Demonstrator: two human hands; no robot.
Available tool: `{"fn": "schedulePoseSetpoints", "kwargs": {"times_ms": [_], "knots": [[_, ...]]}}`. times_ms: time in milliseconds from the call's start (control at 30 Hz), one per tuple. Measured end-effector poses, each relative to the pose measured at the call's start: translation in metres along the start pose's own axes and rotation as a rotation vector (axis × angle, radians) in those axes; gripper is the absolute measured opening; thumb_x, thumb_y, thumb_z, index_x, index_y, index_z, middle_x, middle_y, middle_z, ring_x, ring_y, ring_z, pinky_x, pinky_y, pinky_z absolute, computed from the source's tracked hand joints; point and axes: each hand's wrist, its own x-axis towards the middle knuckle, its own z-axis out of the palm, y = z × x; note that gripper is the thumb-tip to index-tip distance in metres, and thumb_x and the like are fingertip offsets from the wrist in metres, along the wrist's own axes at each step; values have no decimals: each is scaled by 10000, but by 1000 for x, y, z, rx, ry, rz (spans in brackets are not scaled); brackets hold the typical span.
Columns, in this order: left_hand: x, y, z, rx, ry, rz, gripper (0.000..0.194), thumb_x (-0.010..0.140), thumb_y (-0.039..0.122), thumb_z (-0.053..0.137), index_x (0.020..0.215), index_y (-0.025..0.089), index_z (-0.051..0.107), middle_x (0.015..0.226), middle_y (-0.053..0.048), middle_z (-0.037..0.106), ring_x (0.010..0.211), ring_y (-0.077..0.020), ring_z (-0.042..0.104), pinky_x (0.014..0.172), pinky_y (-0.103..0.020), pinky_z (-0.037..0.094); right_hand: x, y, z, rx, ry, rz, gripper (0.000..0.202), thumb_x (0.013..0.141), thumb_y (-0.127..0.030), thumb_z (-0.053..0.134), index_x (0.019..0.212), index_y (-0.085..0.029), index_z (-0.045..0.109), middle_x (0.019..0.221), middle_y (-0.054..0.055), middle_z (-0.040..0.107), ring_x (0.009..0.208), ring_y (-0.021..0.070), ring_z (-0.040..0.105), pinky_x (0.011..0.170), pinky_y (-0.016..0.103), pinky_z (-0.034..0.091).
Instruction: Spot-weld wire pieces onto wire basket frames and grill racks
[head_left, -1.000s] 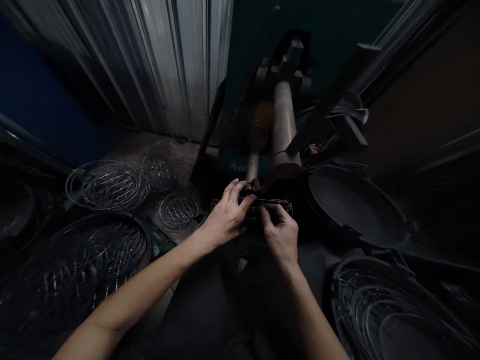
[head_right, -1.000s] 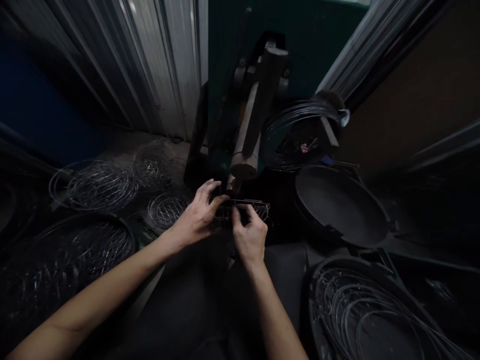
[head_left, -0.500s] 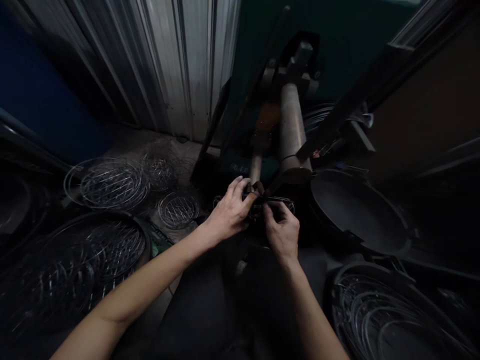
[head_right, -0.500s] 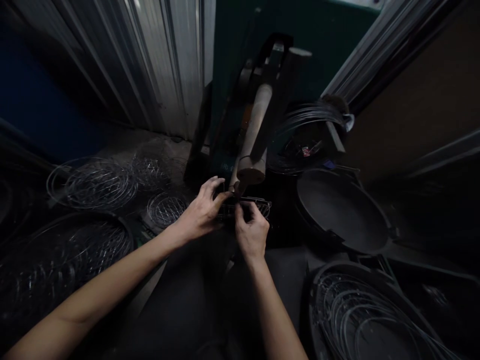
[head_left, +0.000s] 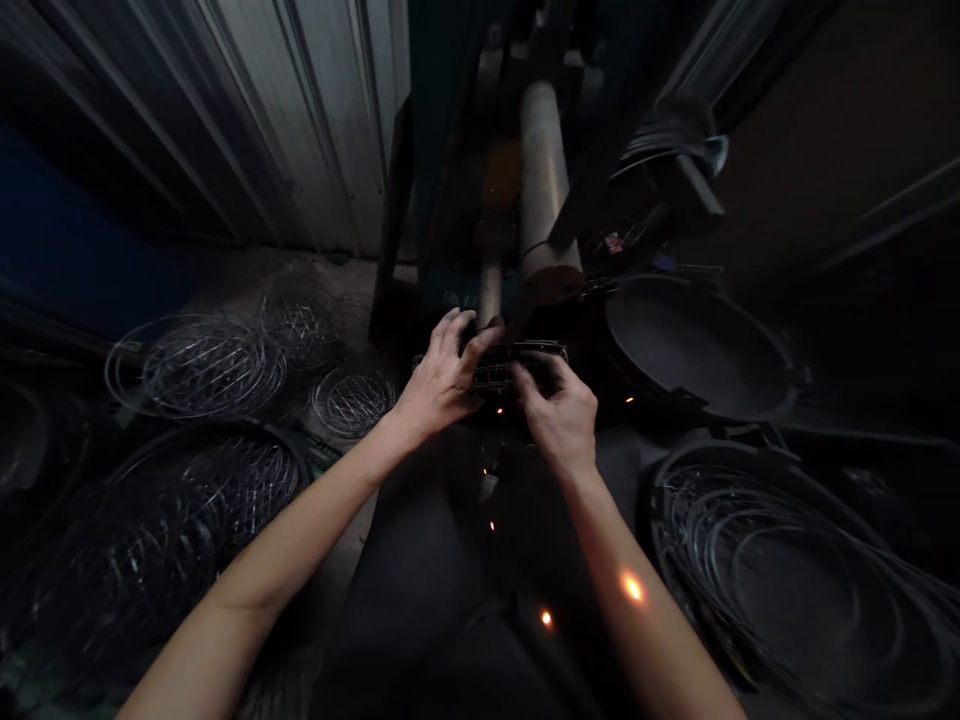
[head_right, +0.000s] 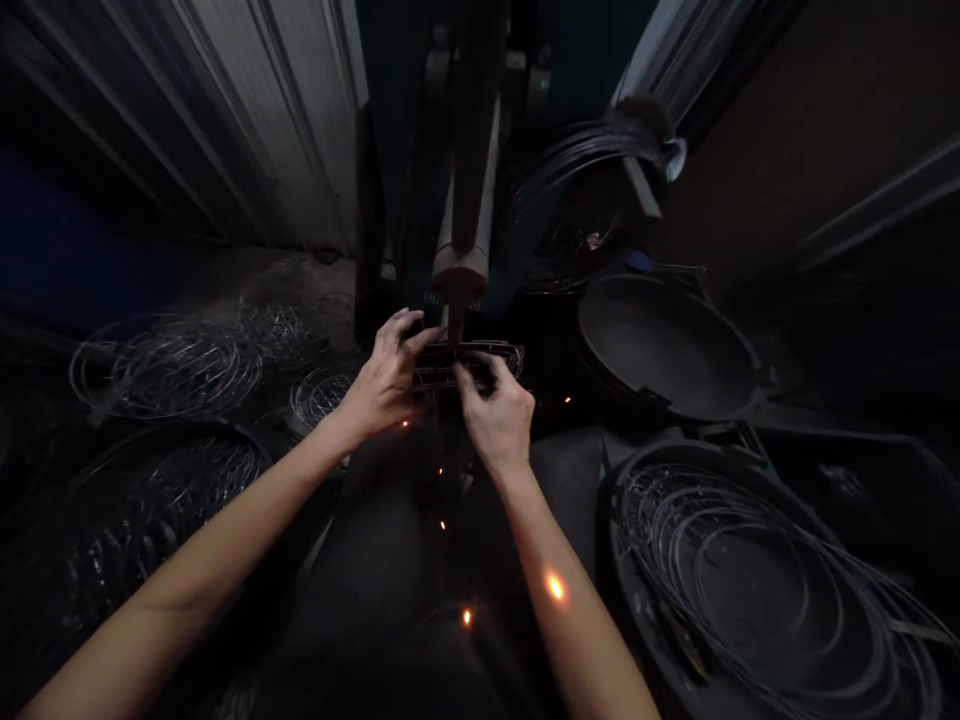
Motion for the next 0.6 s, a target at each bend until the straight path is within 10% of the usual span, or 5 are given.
{"fn": "schedulePoseSetpoints", "kwargs": {"times_ms": [367, 467, 600], "knots": [[-30, 47, -53, -187, 10, 79, 830, 621, 401, 773, 1294, 237, 317, 1341, -125, 336, 1289, -336, 326, 1027, -537, 371, -53, 45, -163, -176, 406, 166, 346, 687, -459, 694, 885, -178, 663, 891, 121, 666, 766, 198, 618, 659, 341, 482], [-45, 52, -62, -306, 4, -126, 985, 506, 473, 827, 1281, 265, 255, 1312, -114, 386, 1198, -294, 453, 962, -478, 452, -64, 49, -183, -200, 499, 151, 378, 649, -445, 693, 876, -144, 661, 828, 102, 663, 651, 175, 590, 540, 309, 470], [-84, 42, -32, -509, -160, -615, 939, 558, 542, 775, 1267, 238, 241, 1194, -116, 516, 1079, -272, 571, 865, -440, 511, -81, 68, -202, -230, 429, 188, 337, 694, -397, 656, 897, -129, 665, 836, 89, 666, 665, 155, 584, 571, 284, 464]]}}
